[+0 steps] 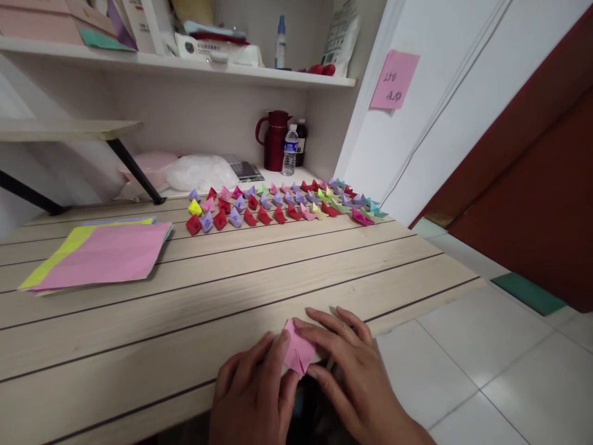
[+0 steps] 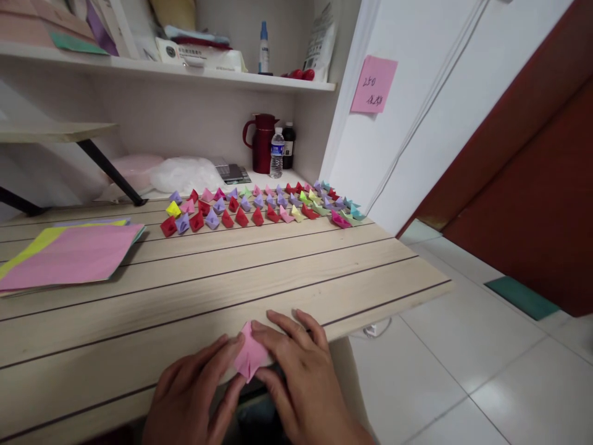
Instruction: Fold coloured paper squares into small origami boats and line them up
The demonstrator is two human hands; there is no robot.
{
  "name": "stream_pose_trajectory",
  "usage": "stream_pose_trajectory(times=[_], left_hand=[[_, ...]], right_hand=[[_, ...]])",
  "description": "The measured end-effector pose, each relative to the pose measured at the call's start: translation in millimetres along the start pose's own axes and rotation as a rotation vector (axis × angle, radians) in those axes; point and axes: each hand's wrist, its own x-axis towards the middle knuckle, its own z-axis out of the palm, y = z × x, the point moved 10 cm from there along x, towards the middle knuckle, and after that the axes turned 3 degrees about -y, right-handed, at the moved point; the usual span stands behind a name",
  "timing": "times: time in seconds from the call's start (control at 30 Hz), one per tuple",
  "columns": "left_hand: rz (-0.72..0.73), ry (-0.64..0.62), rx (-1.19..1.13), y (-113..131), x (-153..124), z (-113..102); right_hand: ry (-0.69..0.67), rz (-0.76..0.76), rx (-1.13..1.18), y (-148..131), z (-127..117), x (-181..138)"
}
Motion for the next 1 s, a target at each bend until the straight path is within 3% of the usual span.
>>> stream_pose_trajectory(times=[0.1, 0.33, 0.53, 0.8, 1.0], left_hand=[[0.008, -0.010, -0.013, 1, 0, 1], [0.098, -0.042, -0.075, 1, 1, 0], [-0.081, -0.097, -0.213, -21, 9, 5], [-0.298, -0.147, -0.155, -27, 17, 18], [-0.239, -0.160, -0.136, -27, 18, 17]], right_hand=[[0.058, 0.051, 0.099, 5, -4, -2], [0.114, 0.034, 0.078, 0, -7, 1], [0.155, 0.157, 0.181, 6, -11, 6], [0.143, 0.257, 0.133, 11, -15, 19], [0.105, 0.293, -0.003, 11, -10, 31]])
